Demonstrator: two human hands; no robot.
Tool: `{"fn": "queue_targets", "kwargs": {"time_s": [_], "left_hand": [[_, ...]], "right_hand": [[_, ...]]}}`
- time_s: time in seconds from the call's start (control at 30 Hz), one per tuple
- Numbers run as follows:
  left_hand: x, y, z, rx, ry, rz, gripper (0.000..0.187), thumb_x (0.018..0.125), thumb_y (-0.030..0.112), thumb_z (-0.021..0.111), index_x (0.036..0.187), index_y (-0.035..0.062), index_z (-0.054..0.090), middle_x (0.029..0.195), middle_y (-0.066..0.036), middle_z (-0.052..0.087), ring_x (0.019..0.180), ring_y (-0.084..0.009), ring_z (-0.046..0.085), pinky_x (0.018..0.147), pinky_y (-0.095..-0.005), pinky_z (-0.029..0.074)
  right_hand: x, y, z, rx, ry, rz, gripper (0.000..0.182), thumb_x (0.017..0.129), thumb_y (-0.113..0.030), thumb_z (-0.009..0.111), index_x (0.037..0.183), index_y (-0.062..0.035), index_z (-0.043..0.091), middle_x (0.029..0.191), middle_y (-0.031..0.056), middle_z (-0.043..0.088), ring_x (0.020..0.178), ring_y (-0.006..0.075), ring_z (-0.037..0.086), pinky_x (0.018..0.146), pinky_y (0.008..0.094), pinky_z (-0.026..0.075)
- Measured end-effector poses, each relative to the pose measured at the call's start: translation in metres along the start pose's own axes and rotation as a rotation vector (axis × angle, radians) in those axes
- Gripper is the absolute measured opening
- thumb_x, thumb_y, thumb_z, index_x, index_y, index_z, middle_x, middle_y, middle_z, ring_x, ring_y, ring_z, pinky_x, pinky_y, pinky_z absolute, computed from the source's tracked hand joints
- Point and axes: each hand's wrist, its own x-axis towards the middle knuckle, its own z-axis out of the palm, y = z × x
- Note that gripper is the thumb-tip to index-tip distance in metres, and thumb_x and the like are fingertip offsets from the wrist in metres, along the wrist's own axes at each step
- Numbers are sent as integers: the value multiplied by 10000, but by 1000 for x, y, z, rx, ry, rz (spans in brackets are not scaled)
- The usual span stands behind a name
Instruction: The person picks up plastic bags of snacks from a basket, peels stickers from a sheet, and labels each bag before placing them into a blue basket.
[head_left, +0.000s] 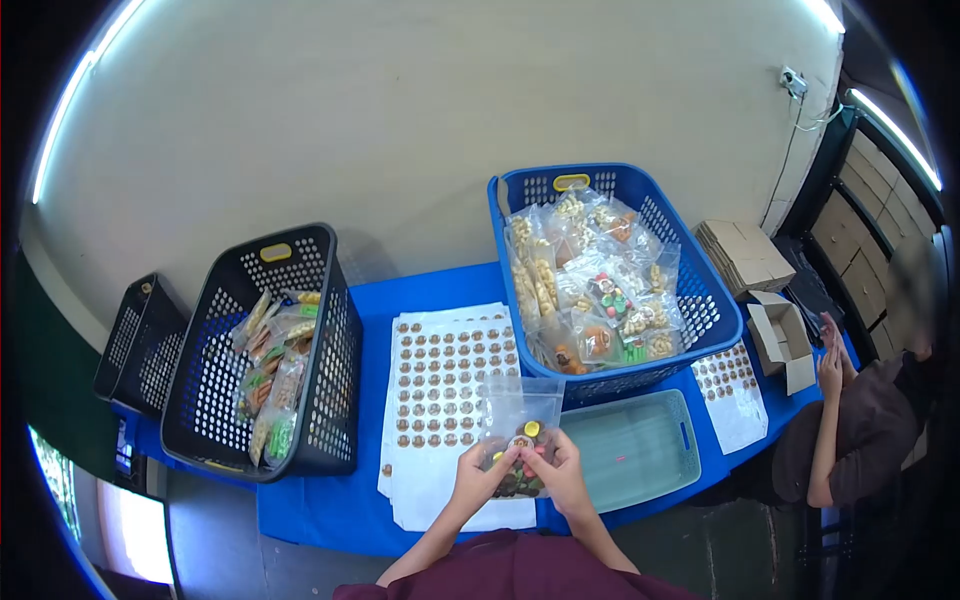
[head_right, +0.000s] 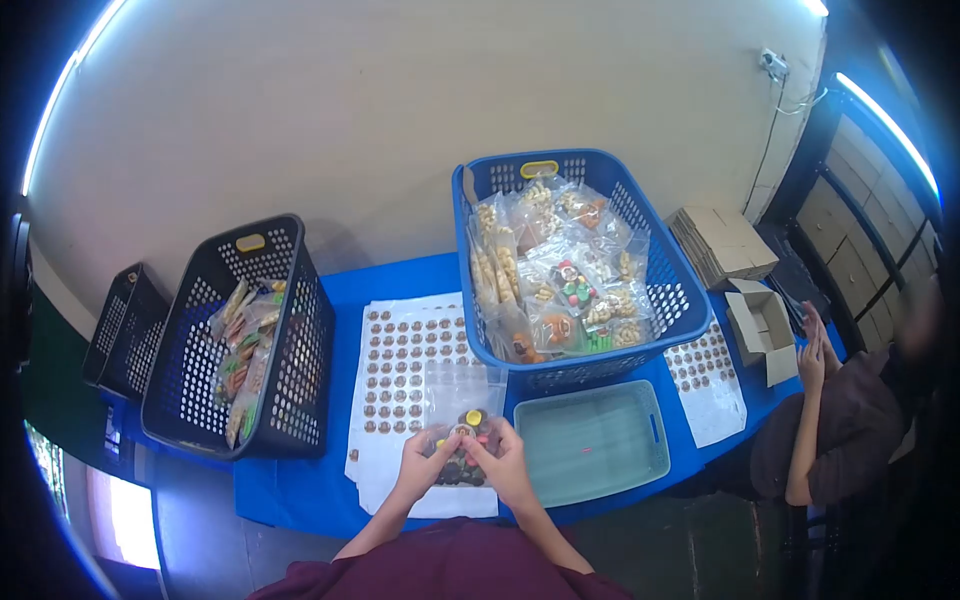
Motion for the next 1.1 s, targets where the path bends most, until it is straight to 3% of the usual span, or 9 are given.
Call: {"fn": "queue_targets", "kwargs": {"time_s": [0.03,0.13,0.23,0.33,0.47,0.5,0.77,0.83,1.1], "left_hand": [[1,5,-1,9,11,-20,219,794,180,612,855,-30,606,784,-77,617,746,-99,552,678,-233,441],[0,-7,-4,26,31,-10,216,791,175,615,867,-28,606,787,-79,617,734,-99,552,657,-234,441],[0,-10,-3,-119,58,-105,230,813,188,594,898,-26,598,773,-56,610,712,-98,548,634,-236,441],[-1,-4,-4,-158,36,-185,253,828,203,580,937,-25,588,811,-47,607,734,-95,546,661,-232,440],[4,0,-1,-98,14,-96,260,822,208,589,950,-18,583,845,-51,606,749,-84,544,666,-222,437],[3,5,-1,-80,-12,-89,250,828,203,579,950,-15,579,836,-49,604,736,-79,545,648,-219,439],[-1,1,-3,-321,-81,-190,268,848,217,552,993,-7,577,871,-30,598,796,-69,528,706,-213,424],[-1,2,-5,-272,-119,-162,285,855,228,540,1013,-8,569,893,-35,595,812,-70,523,716,-210,419],[11,1,-13,-88,-176,-138,320,809,251,598,1018,9,580,874,-38,606,814,-81,536,714,-206,425]], "right_hand": [[0,3,0,8,-1,-5,137,793,-12,580,849,-41,458,853,35,550,683,52,527,568,171,437],[3,9,-5,6,-62,5,174,789,2,578,874,-41,433,875,44,541,691,66,529,586,183,438],[9,16,-3,-47,-108,-52,280,775,13,583,1001,-16,419,958,50,514,831,94,512,728,230,429],[11,19,-5,-126,-131,-96,313,771,-1,594,1030,-6,418,973,46,502,875,105,501,774,240,417],[6,6,-4,-38,-81,4,296,803,-112,604,1032,-16,442,885,27,530,747,59,523,649,196,433],[5,5,-4,-26,-21,26,245,816,-129,592,996,-15,471,813,21,550,647,46,523,568,175,428],[2,-1,-1,38,62,39,174,840,-136,549,943,3,526,782,32,583,580,41,517,517,164,424],[3,-1,-1,78,121,73,155,834,-110,545,932,10,547,749,31,586,564,35,514,477,158,408],[14,-6,-2,-129,1,-12,189,807,-131,595,916,12,537,759,44,591,591,73,562,493,175,453]]}}
